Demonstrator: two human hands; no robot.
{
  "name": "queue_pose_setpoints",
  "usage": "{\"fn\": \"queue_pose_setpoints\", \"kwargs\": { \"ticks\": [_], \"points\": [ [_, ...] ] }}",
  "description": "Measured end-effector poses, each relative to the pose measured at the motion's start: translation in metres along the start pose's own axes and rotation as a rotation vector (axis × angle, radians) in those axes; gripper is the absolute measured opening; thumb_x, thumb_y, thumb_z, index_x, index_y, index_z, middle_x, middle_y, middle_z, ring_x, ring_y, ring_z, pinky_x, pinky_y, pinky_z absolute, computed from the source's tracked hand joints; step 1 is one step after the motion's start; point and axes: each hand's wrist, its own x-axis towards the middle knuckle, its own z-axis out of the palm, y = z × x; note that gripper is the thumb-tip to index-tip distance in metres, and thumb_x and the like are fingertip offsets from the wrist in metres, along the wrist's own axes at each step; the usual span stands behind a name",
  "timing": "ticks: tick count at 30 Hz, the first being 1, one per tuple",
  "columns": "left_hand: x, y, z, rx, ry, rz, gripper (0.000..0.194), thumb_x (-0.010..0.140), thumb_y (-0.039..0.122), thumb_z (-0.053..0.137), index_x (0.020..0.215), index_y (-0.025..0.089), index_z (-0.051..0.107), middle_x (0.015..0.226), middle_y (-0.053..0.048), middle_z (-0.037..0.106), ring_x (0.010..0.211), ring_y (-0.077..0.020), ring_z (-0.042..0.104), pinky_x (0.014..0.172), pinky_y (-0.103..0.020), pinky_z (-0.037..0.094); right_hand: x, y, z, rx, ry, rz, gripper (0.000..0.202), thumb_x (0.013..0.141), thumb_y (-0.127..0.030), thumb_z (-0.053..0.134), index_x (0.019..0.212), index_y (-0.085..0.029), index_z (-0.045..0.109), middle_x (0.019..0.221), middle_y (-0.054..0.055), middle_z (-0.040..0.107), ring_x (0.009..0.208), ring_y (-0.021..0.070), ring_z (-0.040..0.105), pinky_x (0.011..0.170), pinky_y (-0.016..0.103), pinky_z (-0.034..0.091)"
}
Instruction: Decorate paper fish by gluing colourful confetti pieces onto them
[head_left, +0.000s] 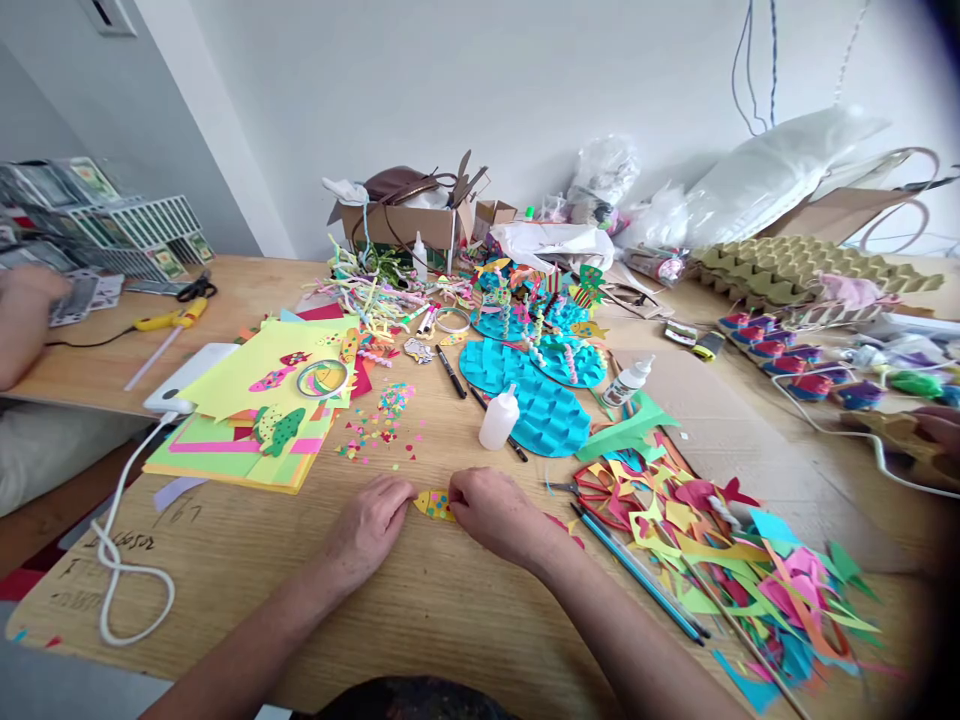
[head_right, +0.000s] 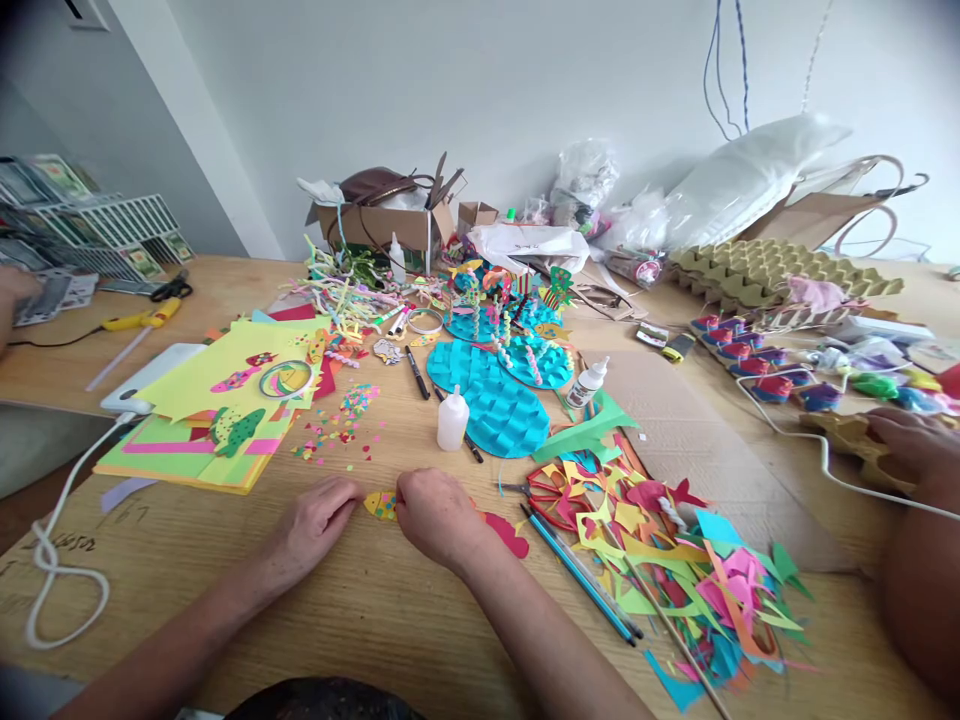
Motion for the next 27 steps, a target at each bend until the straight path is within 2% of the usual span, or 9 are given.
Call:
{"fn": "queue_pose_setpoints", "kwargs": {
  "ticks": [18,27],
  "points": [
    [-0.0019,-0.0028,0.0037,0.002,0.021,0.008,0.021,0.08,0.006,0.036,0.079,0.019,0.053,0.076,-0.003,0.059,0.076,-0.0162,0.055,0.068,-0.027,0.045,0.0047,-0.0054,0.0047,-0.121,-0.019,0.009,0.024,0.076,-0.018,0.041,0.079,-0.016,0.064,0.081,0.011,0.067,0.074,0.0215,0.061,0.058,0.027,0.038],
    [-0.0019,-0.0027,0.0044,-0.004,0.04,0.014,0.021,0.08,0.007,0.036,0.08,0.018,0.054,0.075,-0.002,0.059,0.074,-0.0155,0.054,0.067,-0.027,0.044,0.0055,-0.0053,0.0061,-0.136,0.0,0.004,0.021,0.076,-0.017,0.042,0.079,-0.015,0.063,0.082,0.011,0.066,0.076,0.0219,0.061,0.06,0.027,0.039]
  ]
}}
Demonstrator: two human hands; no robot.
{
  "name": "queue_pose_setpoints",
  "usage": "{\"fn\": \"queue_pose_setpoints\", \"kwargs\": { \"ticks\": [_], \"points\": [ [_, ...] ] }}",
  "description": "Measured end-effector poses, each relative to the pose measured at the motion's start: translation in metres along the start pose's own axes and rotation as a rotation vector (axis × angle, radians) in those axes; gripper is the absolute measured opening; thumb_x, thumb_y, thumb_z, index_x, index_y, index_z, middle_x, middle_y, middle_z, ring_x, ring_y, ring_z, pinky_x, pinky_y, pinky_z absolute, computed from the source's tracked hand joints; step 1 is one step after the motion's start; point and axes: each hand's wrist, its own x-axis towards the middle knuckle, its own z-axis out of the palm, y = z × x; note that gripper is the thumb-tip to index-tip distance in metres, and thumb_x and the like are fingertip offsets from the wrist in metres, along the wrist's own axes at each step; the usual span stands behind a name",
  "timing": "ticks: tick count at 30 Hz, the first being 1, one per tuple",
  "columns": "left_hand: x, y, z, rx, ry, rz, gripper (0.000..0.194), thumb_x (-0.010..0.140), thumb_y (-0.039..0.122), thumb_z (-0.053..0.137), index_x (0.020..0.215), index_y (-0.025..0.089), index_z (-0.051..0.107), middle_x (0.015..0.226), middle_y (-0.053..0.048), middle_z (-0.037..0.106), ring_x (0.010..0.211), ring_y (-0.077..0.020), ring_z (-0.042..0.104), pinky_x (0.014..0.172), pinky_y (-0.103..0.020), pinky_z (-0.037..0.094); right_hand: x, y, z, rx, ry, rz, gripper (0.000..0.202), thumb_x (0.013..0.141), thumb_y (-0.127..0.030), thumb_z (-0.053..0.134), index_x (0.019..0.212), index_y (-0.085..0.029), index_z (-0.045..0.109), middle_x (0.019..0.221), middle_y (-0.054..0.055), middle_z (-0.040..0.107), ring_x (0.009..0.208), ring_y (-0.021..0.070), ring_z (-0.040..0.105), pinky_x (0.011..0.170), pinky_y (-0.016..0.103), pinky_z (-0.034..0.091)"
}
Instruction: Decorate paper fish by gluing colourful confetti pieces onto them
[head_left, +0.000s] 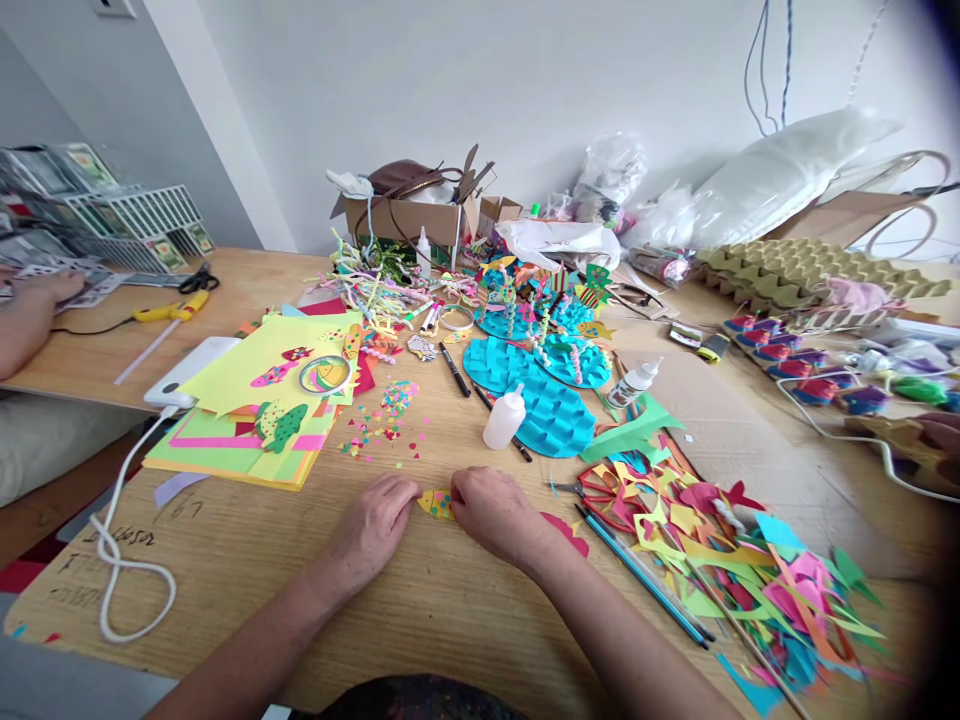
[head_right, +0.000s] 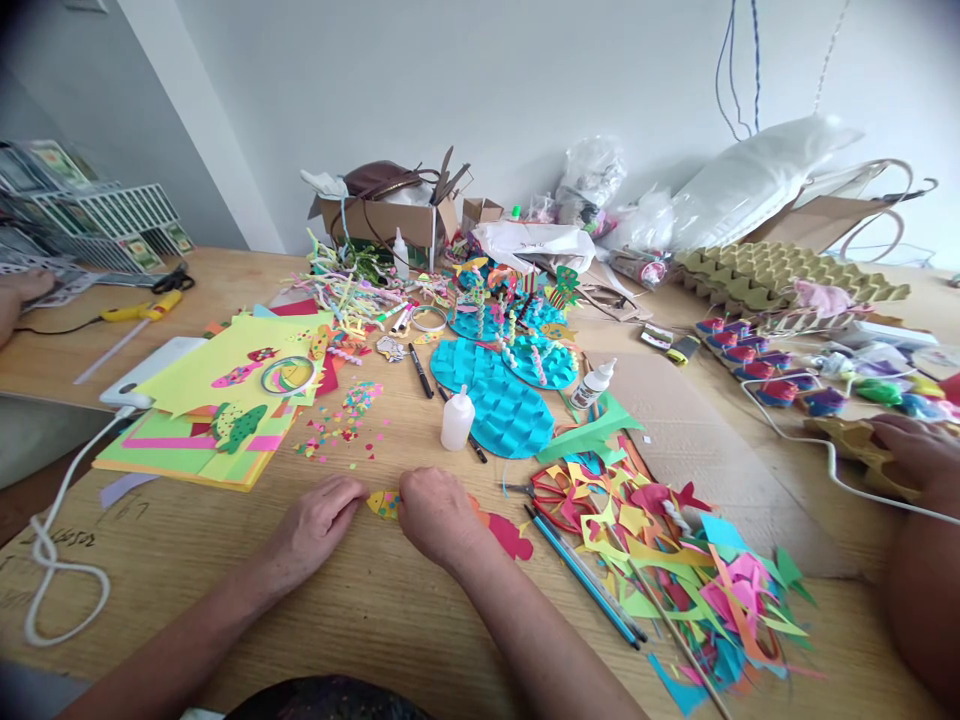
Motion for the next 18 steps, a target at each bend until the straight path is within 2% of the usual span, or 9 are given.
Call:
{"fn": "queue_pose_setpoints", "kwargs": {
  "ticks": [18],
  "points": [
    [-0.0006,0.0001,-0.0008,0.023,-0.009,0.02,0.019,0.081,0.007,0.037,0.082,0.017,0.053,0.077,-0.003,0.059,0.075,-0.0165,0.055,0.068,-0.028,0.045,-0.0008,0.0031,0.0009,0.059,0.024,0.005,0.02,0.075,-0.017,0.042,0.079,-0.018,0.061,0.082,0.006,0.065,0.073,0.0175,0.059,0.056,0.024,0.034]
  ]
}}
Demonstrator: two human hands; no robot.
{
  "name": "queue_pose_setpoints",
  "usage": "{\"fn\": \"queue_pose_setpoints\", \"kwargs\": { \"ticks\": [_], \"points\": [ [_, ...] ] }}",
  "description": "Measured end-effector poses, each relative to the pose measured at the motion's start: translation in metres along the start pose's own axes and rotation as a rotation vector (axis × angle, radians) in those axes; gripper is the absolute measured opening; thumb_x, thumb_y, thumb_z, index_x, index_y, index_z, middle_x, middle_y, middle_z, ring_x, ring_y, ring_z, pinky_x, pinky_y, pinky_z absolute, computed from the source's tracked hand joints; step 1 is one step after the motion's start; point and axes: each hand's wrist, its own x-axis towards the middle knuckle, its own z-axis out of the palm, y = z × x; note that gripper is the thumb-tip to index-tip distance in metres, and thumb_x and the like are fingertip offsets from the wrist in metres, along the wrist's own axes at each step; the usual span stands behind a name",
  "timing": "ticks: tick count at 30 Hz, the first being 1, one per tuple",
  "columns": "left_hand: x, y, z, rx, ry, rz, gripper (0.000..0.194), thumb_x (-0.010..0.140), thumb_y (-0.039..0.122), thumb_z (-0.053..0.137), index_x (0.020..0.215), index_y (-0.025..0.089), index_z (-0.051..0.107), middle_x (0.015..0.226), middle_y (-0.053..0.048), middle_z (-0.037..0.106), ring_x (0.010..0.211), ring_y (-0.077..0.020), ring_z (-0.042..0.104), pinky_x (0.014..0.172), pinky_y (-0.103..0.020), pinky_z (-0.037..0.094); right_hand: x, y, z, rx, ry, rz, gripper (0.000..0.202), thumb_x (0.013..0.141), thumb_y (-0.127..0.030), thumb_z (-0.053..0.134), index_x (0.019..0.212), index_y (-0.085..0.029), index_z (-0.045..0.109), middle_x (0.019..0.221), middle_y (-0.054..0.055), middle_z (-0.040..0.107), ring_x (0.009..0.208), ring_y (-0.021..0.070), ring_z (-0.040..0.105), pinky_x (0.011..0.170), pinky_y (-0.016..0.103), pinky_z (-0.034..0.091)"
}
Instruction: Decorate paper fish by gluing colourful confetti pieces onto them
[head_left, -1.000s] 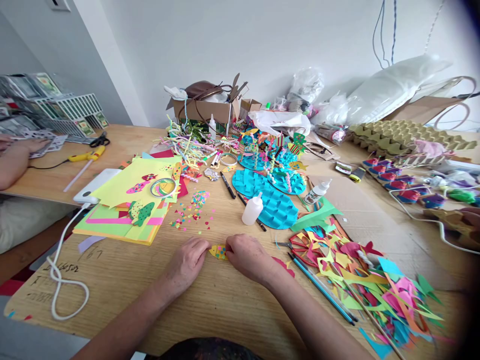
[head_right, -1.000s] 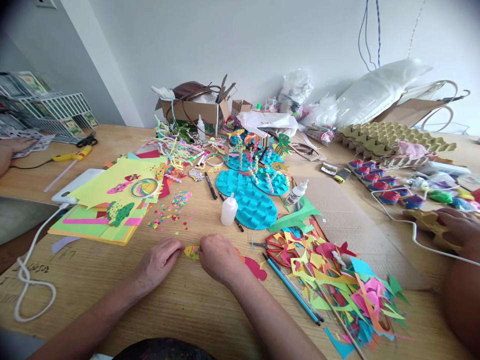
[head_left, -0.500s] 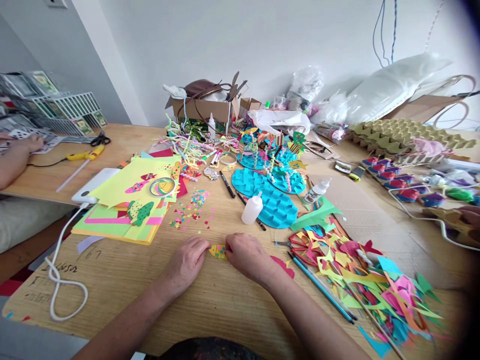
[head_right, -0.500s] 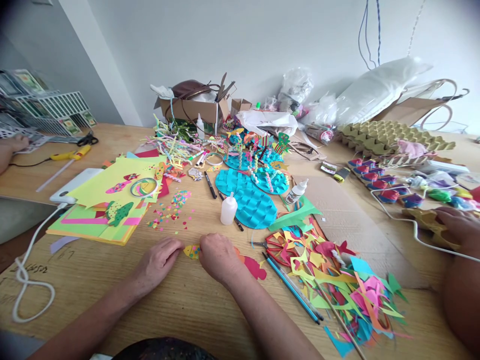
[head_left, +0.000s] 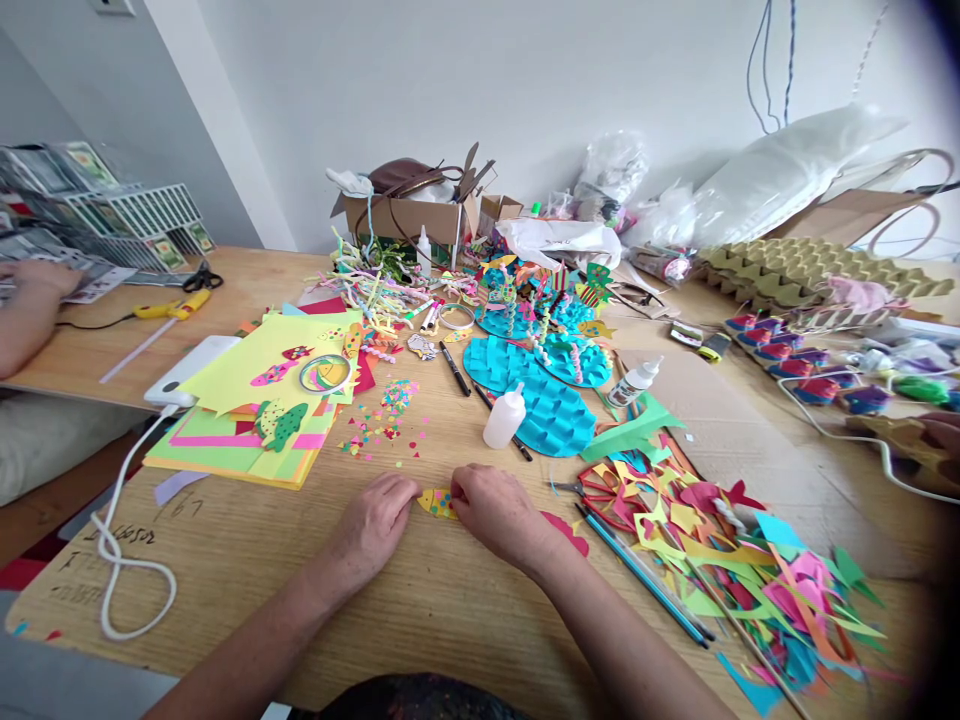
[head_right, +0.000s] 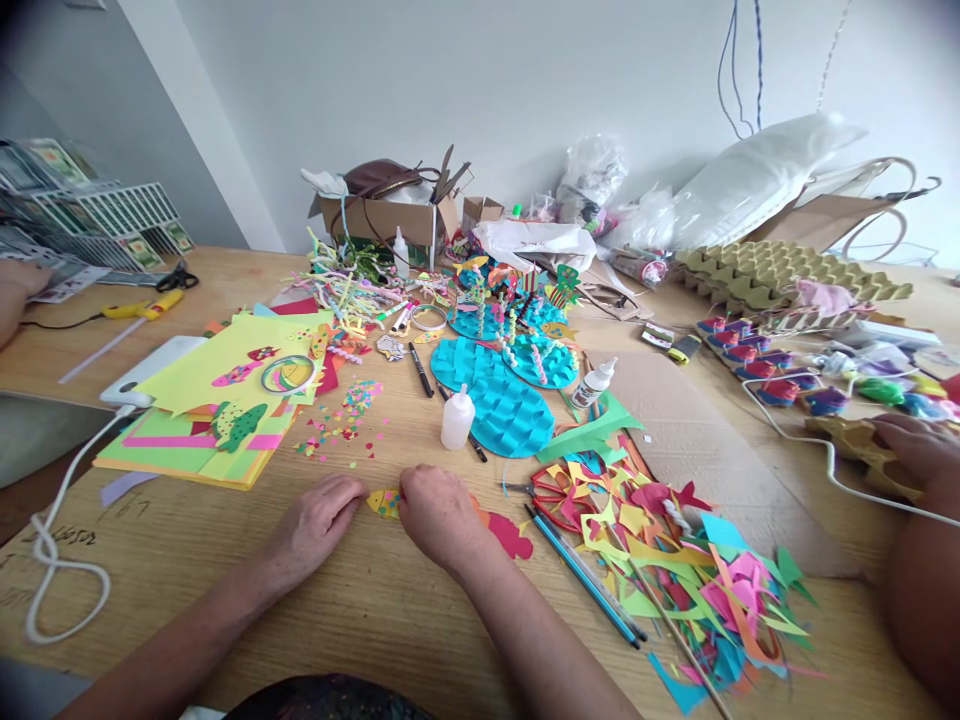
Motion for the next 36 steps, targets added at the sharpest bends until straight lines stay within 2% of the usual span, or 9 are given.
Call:
{"fn": "queue_pose_setpoints", "kwargs": {
  "ticks": [14,20,36],
  "points": [
    [-0.0007,-0.0008,0.0012,0.007,0.01,0.013,0.02,0.08,0.004,0.037,0.082,0.017,0.052,0.077,-0.003,0.058,0.075,-0.0165,0.055,0.067,-0.028,0.045,-0.002,0.0006,-0.0011,0.092,-0.021,-0.017,0.024,0.074,-0.016,0.043,0.08,-0.019,0.066,0.082,0.004,0.066,0.075,0.0156,0.057,0.06,0.023,0.035],
    [-0.0004,-0.0004,0.0009,0.012,0.003,0.012,0.019,0.08,0.005,0.037,0.082,0.017,0.052,0.076,-0.003,0.058,0.075,-0.0165,0.055,0.067,-0.028,0.045,-0.0015,0.0027,-0.0048,0.118,-0.017,-0.007,0.025,0.073,-0.017,0.043,0.082,-0.02,0.066,0.081,0.003,0.066,0.071,0.014,0.057,0.056,0.021,0.034],
    [-0.0004,0.0005,0.0004,0.027,-0.006,0.021,0.02,0.079,0.003,0.038,0.083,0.017,0.052,0.077,-0.003,0.059,0.076,-0.017,0.055,0.067,-0.029,0.045,0.0029,0.002,0.0021,0.147,-0.037,0.015,0.025,0.071,-0.016,0.045,0.08,-0.02,0.068,0.08,0.004,0.067,0.072,0.0146,0.058,0.058,0.021,0.035]
  ]
}}
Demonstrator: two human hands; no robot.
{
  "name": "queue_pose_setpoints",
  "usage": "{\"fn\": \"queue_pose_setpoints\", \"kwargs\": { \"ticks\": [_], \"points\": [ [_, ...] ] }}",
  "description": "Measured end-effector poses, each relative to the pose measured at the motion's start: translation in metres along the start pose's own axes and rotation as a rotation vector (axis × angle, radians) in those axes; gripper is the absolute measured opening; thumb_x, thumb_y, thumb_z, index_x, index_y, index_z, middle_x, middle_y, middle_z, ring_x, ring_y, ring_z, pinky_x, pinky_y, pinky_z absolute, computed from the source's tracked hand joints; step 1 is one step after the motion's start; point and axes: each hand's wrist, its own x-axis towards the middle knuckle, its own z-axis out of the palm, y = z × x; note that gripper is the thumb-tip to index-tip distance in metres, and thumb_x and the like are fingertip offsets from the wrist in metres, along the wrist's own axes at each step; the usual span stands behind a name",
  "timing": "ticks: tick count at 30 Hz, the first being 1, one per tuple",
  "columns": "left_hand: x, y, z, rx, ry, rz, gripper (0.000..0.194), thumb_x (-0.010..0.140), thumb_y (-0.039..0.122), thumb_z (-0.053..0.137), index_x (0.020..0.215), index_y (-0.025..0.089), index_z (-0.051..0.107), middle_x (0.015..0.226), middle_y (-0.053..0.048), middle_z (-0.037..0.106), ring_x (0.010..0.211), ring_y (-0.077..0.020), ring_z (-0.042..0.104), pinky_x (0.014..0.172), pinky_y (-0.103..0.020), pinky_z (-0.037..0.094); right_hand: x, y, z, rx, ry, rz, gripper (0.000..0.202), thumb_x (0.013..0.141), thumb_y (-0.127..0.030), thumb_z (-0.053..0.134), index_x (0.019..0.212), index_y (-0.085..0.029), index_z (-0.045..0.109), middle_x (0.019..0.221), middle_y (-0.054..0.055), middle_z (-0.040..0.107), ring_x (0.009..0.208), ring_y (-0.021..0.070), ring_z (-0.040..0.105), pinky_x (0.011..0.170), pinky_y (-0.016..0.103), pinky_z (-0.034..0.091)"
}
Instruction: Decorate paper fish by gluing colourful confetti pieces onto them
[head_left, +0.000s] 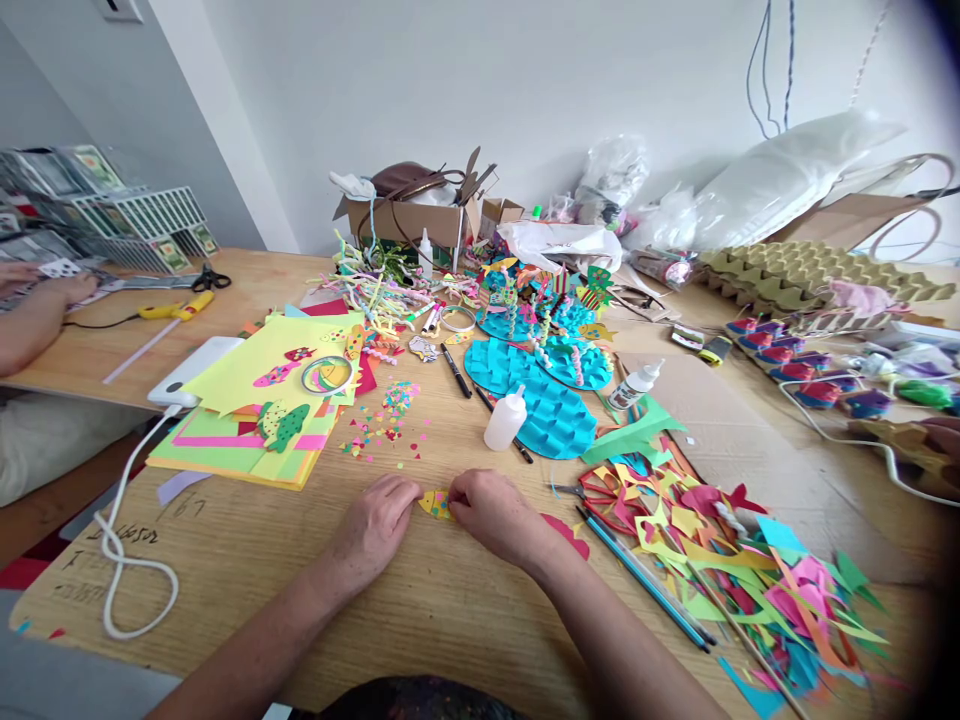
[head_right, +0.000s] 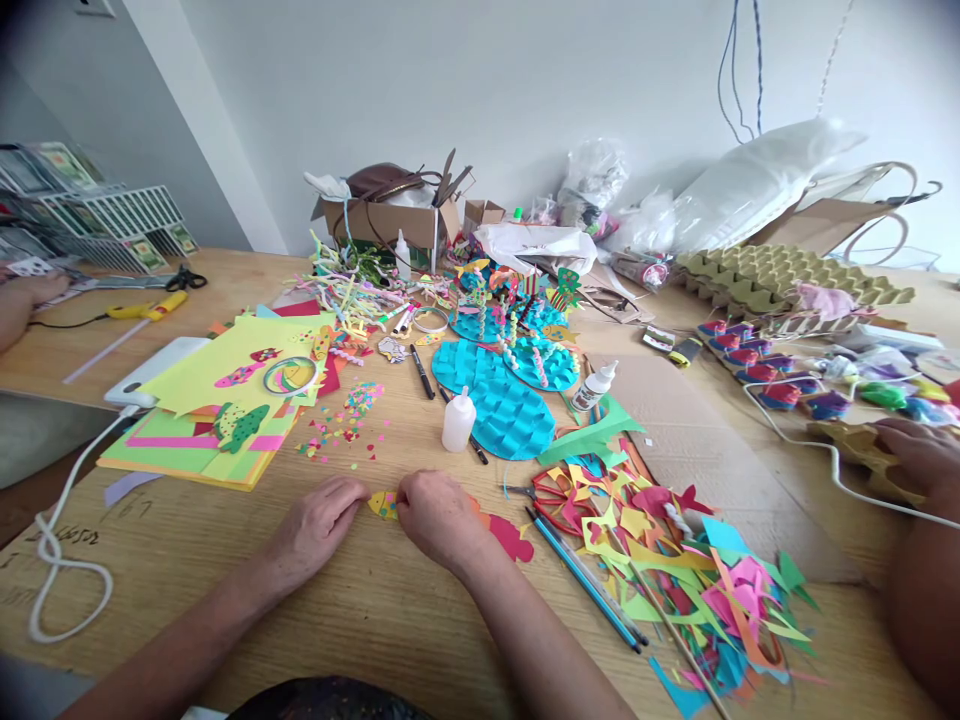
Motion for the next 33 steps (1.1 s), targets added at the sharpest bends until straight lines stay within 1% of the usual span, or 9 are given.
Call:
{"fn": "queue_pose_setpoints", "kwargs": {
  "ticks": [12,15,17,20,22,24,27,30,33],
  "points": [
    [0.0,0.0,0.0,0.007,0.018,0.003,0.021,0.079,0.005,0.036,0.081,0.017,0.053,0.076,-0.003,0.059,0.074,-0.0169,0.055,0.066,-0.029,0.046,0.001,0.0,0.005,-0.005,0.027,0.012,0.024,0.072,-0.016,0.044,0.078,-0.02,0.067,0.079,0.004,0.067,0.073,0.016,0.059,0.058,0.022,0.035],
    [0.0,-0.001,0.002,-0.018,0.023,-0.003,0.021,0.079,0.006,0.036,0.082,0.016,0.053,0.077,-0.004,0.06,0.075,-0.017,0.056,0.068,-0.029,0.046,-0.002,-0.002,-0.003,-0.006,0.033,0.016,0.022,0.072,-0.014,0.045,0.076,-0.018,0.066,0.078,0.004,0.066,0.07,0.0153,0.058,0.057,0.022,0.035],
    [0.001,-0.001,0.002,-0.062,0.031,-0.013,0.021,0.079,0.007,0.036,0.082,0.016,0.054,0.078,-0.004,0.06,0.077,-0.0167,0.056,0.069,-0.029,0.046,-0.013,-0.006,-0.017,0.012,0.07,0.0,0.021,0.075,-0.014,0.044,0.077,-0.018,0.065,0.079,0.004,0.065,0.071,0.0142,0.057,0.059,0.022,0.035],
    [0.003,-0.001,-0.004,-0.164,0.009,-0.088,0.019,0.078,0.01,0.038,0.08,0.018,0.055,0.077,-0.003,0.061,0.076,-0.0154,0.057,0.07,-0.027,0.046,-0.042,-0.013,-0.045,0.163,0.212,-0.14,0.018,0.077,-0.014,0.045,0.073,-0.019,0.061,0.074,0.002,0.061,0.068,0.0123,0.055,0.058,0.02,0.036],
    [0.005,-0.002,-0.014,-0.256,-0.015,-0.184,0.018,0.077,0.014,0.038,0.078,0.018,0.056,0.076,-0.001,0.062,0.072,-0.0142,0.057,0.067,-0.025,0.047,-0.065,-0.017,-0.06,0.209,0.272,-0.218,0.017,0.08,-0.016,0.044,0.073,-0.02,0.059,0.07,0.001,0.059,0.065,0.0123,0.054,0.055,0.021,0.036],
    [0.007,-0.005,-0.028,-0.341,0.018,-0.282,0.016,0.077,0.019,0.039,0.079,0.019,0.055,0.075,-0.001,0.062,0.071,-0.0137,0.058,0.064,-0.024,0.047,-0.084,-0.019,-0.064,0.217,0.266,-0.315,0.019,0.083,-0.018,0.041,0.075,-0.022,0.057,0.072,0.002,0.057,0.064,0.0123,0.053,0.054,0.022,0.036],
    [0.009,-0.009,-0.054,-0.364,0.11,-0.385,0.017,0.077,0.029,0.042,0.08,0.019,0.055,0.076,-0.001,0.063,0.071,-0.0143,0.059,0.062,-0.023,0.047,-0.096,-0.014,-0.049,0.147,0.166,-0.409,0.022,0.086,-0.017,0.037,0.076,-0.022,0.056,0.07,0.002,0.055,0.062,0.0117,0.051,0.054,0.023,0.035],
    [0.009,-0.014,-0.074,-0.334,0.192,-0.404,0.019,0.076,0.033,0.045,0.082,0.018,0.055,0.078,-0.002,0.063,0.074,-0.0156,0.059,0.065,-0.024,0.047,-0.09,-0.003,-0.023,0.049,0.172,-0.419,0.022,0.086,-0.015,0.037,0.071,-0.019,0.053,0.07,0.002,0.055,0.063,0.0116,0.049,0.055,0.024,0.033],
    [0.008,-0.017,-0.086,-0.245,0.213,-0.403,0.019,0.076,0.034,0.046,0.084,0.019,0.056,0.08,-0.001,0.063,0.074,-0.0153,0.059,0.065,-0.023,0.046,-0.081,0.008,0.001,0.012,0.167,-0.409,0.021,0.086,-0.017,0.038,0.071,-0.018,0.051,0.071,0.002,0.054,0.064,0.0117,0.048,0.056,0.024,0.032]
  ]
}}
